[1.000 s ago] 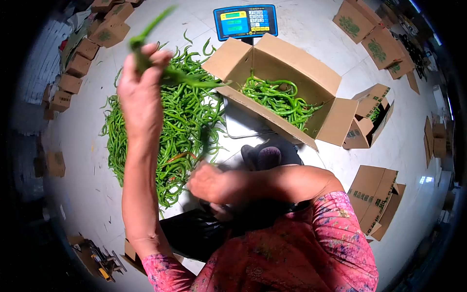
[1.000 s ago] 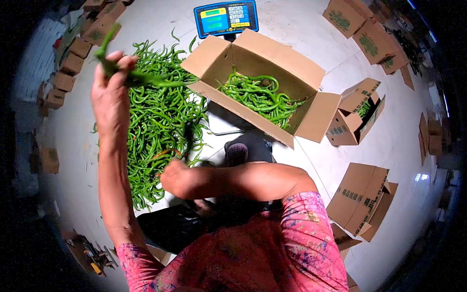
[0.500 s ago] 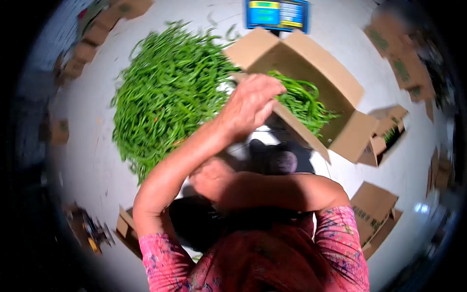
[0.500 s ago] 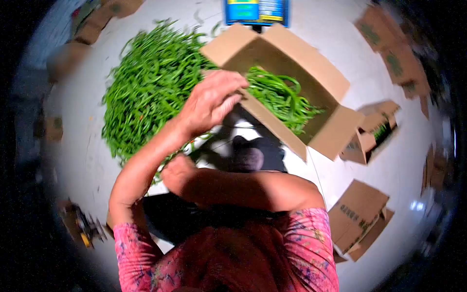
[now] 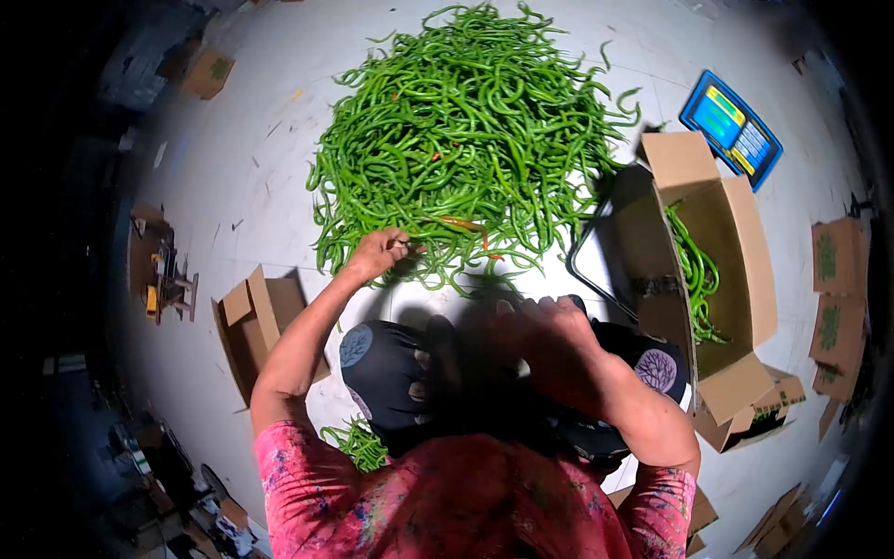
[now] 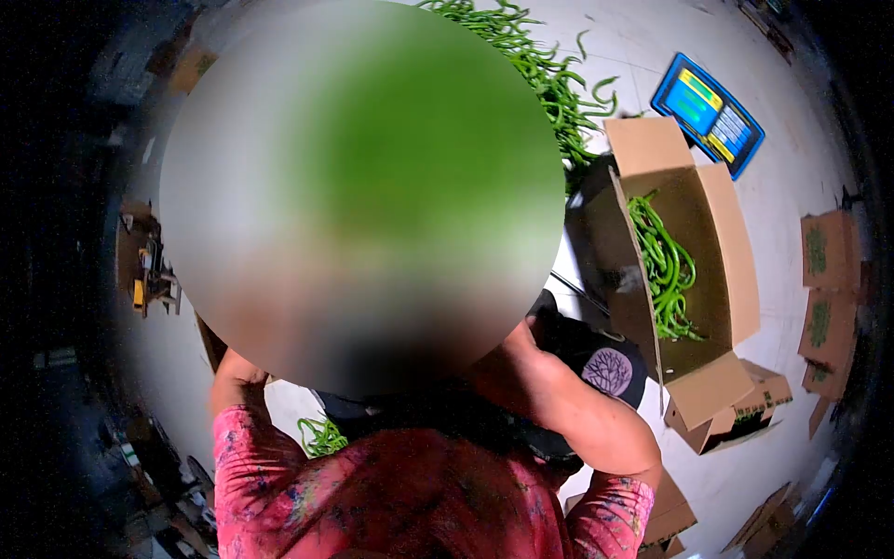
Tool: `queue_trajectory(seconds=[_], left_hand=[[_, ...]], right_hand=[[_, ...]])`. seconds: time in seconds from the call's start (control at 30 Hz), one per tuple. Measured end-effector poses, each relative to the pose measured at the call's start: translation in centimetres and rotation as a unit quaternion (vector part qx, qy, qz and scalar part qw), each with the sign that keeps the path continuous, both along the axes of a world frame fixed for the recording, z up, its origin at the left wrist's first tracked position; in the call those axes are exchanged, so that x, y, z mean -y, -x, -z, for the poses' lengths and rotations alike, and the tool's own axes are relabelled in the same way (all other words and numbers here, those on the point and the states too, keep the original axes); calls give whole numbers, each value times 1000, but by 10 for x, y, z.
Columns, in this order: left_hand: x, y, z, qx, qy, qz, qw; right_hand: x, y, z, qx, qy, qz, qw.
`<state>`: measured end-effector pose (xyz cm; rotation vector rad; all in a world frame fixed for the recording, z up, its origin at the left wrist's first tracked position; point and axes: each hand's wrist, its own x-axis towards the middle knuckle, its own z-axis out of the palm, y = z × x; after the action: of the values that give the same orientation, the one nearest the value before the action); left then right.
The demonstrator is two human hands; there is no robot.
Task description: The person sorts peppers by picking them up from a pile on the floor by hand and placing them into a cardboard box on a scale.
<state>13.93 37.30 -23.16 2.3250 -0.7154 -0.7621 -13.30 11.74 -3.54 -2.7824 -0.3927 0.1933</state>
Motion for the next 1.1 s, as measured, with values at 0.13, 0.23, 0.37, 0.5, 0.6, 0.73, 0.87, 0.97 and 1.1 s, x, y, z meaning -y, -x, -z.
queue_trajectory(seconds=[0.13,0.23,0.37,0.5,0.6,0.73,0.87,0.97,1.1], left_hand=[[-35,-4,13,-29,59,-86,994],[-46,-9,31,-6,68,-127,990],[-53,-39,48,34,80,-202,976],[-45,-75,38,-2,199,-338,920],[-38,-112,32,-1,277,-399,874],[-32,-168,30,-6,310,-446,839],[-35,-224,64,23,245,-472,847],[-24,-244,77,13,170,-493,853],[-6,-265,81,38,-14,-493,869]], right_hand=[[1,-4,21,-20,-75,23,997],[1,-8,29,-14,-105,50,993],[0,-10,41,21,-26,14,999],[-10,-18,38,5,31,49,998],[-13,-25,34,-32,47,58,997],[-15,-33,29,-33,50,54,997],[-14,-44,28,-41,45,35,998],[-16,-41,36,-61,51,48,996],[-10,-40,43,-59,78,0,995]])
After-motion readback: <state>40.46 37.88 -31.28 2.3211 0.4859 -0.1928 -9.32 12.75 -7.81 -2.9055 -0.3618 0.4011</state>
